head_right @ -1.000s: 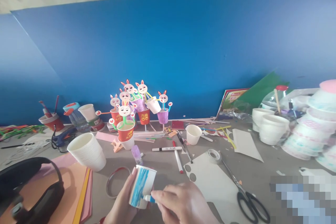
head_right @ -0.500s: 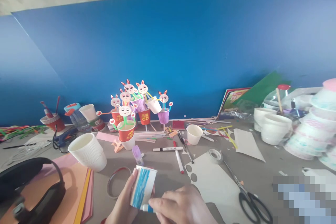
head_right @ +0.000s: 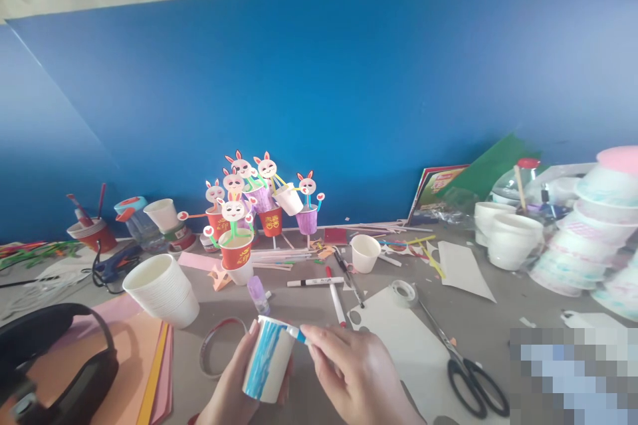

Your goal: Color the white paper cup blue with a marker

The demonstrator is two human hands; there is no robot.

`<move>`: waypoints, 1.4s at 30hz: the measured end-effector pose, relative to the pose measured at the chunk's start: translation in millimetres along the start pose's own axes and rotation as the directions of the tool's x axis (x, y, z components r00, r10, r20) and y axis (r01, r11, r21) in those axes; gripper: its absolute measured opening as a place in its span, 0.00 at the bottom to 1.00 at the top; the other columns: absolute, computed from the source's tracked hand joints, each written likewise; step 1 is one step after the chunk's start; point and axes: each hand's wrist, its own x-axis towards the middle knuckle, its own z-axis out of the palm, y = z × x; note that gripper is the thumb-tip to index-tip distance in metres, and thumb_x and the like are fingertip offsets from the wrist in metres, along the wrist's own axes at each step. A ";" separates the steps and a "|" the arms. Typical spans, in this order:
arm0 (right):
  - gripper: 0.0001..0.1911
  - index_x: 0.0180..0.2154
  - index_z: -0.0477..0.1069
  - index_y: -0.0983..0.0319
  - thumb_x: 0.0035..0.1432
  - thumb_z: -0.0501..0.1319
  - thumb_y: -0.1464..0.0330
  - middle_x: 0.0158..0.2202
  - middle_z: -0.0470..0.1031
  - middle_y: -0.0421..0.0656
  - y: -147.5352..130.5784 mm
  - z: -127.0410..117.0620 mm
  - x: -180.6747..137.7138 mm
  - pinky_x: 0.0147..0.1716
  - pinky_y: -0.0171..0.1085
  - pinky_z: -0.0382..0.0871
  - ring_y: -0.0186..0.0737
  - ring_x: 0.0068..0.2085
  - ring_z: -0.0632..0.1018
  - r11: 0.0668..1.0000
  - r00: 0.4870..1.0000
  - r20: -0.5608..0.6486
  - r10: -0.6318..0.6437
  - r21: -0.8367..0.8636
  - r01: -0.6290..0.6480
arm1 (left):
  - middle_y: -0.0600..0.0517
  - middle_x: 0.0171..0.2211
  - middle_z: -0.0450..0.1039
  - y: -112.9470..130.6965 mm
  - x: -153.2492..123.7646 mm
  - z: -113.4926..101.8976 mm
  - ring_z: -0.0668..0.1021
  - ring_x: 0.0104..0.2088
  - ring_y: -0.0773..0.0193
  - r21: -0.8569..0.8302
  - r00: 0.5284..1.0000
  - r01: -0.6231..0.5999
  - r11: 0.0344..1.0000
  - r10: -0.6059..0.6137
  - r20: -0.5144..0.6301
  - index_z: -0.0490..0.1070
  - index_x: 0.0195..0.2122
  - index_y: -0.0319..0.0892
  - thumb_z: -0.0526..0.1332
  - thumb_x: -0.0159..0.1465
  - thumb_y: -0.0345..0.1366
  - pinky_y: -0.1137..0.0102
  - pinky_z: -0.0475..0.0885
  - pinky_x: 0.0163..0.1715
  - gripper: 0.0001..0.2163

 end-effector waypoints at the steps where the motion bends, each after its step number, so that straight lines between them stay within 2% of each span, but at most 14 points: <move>1: 0.15 0.50 0.73 0.58 0.68 0.52 0.75 0.29 0.81 0.40 -0.5 0.4 -0.5 0.26 0.32 0.67 0.35 0.24 0.77 1.000 1.000 0.011 -0.002 -0.002 0.002 | 0.48 0.20 0.77 -0.3 -0.2 -0.6 0.75 0.15 0.62 0.000 1.000 0.001 1.000 -0.001 0.001 0.77 0.38 0.36 0.60 0.57 0.66 0.68 0.63 0.18 0.33; 7: 0.15 0.47 0.76 0.54 0.67 0.54 0.73 0.27 0.80 0.38 -11.8 -0.8 -4.3 0.25 0.31 0.64 0.34 0.24 0.77 0.998 0.968 0.241 -0.066 0.018 0.064 | 0.52 0.22 0.77 3.5 -3.1 0.3 0.76 0.20 0.62 -0.114 1.000 0.023 0.993 -0.022 0.014 0.78 0.40 0.37 0.65 0.55 0.63 0.69 0.65 0.22 0.30; 9: 0.15 0.49 0.75 0.54 0.68 0.53 0.73 0.28 0.81 0.38 -9.8 -1.3 -3.8 0.27 0.32 0.65 0.35 0.25 0.79 0.999 0.976 0.215 -0.042 0.016 0.040 | 0.51 0.21 0.77 5.3 -3.8 2.5 0.76 0.20 0.63 -0.102 1.000 0.021 0.995 -0.019 0.017 0.78 0.38 0.37 0.65 0.55 0.63 0.70 0.64 0.21 0.30; 13: 0.16 0.52 0.73 0.57 0.69 0.52 0.73 0.30 0.82 0.39 -3.5 -0.7 -1.3 0.28 0.33 0.66 0.36 0.25 0.78 1.000 0.997 0.079 0.023 0.002 -0.023 | 0.47 0.20 0.78 5.8 -3.9 5.0 0.75 0.16 0.63 -0.011 0.999 -0.012 1.000 0.012 0.044 0.78 0.31 0.36 0.60 0.59 0.64 0.69 0.63 0.20 0.30; 16: 0.15 0.48 0.75 0.56 0.67 0.54 0.73 0.26 0.79 0.38 -6.7 0.9 -1.6 0.25 0.33 0.63 0.34 0.22 0.75 0.999 0.984 0.173 -0.035 0.006 0.035 | 0.49 0.18 0.75 4.2 -3.0 3.4 0.74 0.16 0.63 -0.039 1.000 0.003 0.999 -0.002 0.018 0.77 0.26 0.37 0.62 0.57 0.65 0.70 0.64 0.19 0.30; 18: 0.15 0.46 0.76 0.55 0.67 0.54 0.73 0.26 0.80 0.38 -9.7 1.2 -2.2 0.24 0.32 0.63 0.34 0.23 0.77 0.997 0.969 0.235 -0.070 0.030 0.065 | 0.50 0.17 0.74 3.5 -2.6 1.9 0.74 0.17 0.63 -0.060 1.000 0.029 0.998 -0.028 0.014 0.76 0.24 0.37 0.62 0.55 0.66 0.70 0.65 0.19 0.31; 21: 0.15 0.50 0.74 0.55 0.69 0.52 0.72 0.30 0.82 0.39 -9.5 0.2 -1.9 0.27 0.31 0.66 0.36 0.26 0.79 0.999 0.983 0.180 -0.026 0.039 0.019 | 0.49 0.19 0.75 2.9 -2.5 0.7 0.74 0.17 0.64 -0.044 1.000 0.024 0.999 -0.023 0.014 0.77 0.28 0.37 0.60 0.59 0.64 0.70 0.64 0.19 0.30; 24: 0.14 0.49 0.75 0.56 0.69 0.52 0.71 0.27 0.81 0.39 -7.1 -0.2 -1.7 0.25 0.31 0.65 0.35 0.23 0.77 1.000 0.992 0.124 -0.005 0.002 0.005 | 0.48 0.19 0.76 1.5 -1.9 0.0 0.73 0.16 0.63 -0.049 1.000 0.014 0.999 -0.014 -0.007 0.76 0.31 0.37 0.59 0.60 0.64 0.70 0.64 0.19 0.29; 29: 0.13 0.46 0.77 0.54 0.68 0.55 0.71 0.26 0.81 0.38 -11.3 1.6 -5.2 0.27 0.29 0.67 0.34 0.24 0.79 0.996 0.977 0.198 -0.084 0.025 0.080 | 0.51 0.19 0.74 -0.8 0.4 -2.1 0.74 0.19 0.63 -0.169 0.999 0.040 0.985 -0.044 -0.018 0.74 0.26 0.39 0.65 0.56 0.62 0.70 0.65 0.20 0.26; 33: 0.14 0.48 0.76 0.54 0.69 0.54 0.71 0.29 0.82 0.39 -15.7 -0.6 -4.1 0.27 0.30 0.67 0.34 0.26 0.80 0.999 0.981 0.189 -0.052 0.021 0.049 | 0.50 0.19 0.75 0.7 0.4 -1.6 0.74 0.18 0.62 -0.117 0.999 0.039 0.992 -0.041 -0.019 0.75 0.26 0.38 0.63 0.56 0.64 0.69 0.64 0.19 0.28; 38: 0.12 0.42 0.77 0.55 0.68 0.55 0.70 0.22 0.77 0.35 -19.2 -1.9 -1.7 0.23 0.31 0.61 0.32 0.20 0.73 0.996 0.955 0.284 -0.090 -0.001 0.094 | 0.48 0.20 0.75 2.0 -2.1 -1.0 0.74 0.21 0.64 -0.121 0.999 0.032 0.992 -0.033 -0.009 0.75 0.25 0.37 0.60 0.61 0.63 0.70 0.66 0.24 0.29; 42: 0.15 0.47 0.76 0.55 0.69 0.52 0.71 0.25 0.79 0.38 -19.3 -1.8 -2.1 0.24 0.31 0.62 0.33 0.22 0.75 0.997 0.969 0.235 -0.074 -0.014 0.080 | 0.50 0.21 0.75 4.8 -4.1 1.9 0.74 0.22 0.63 -0.122 0.999 0.046 0.991 -0.049 -0.019 0.76 0.26 0.38 0.65 0.54 0.64 0.70 0.65 0.22 0.28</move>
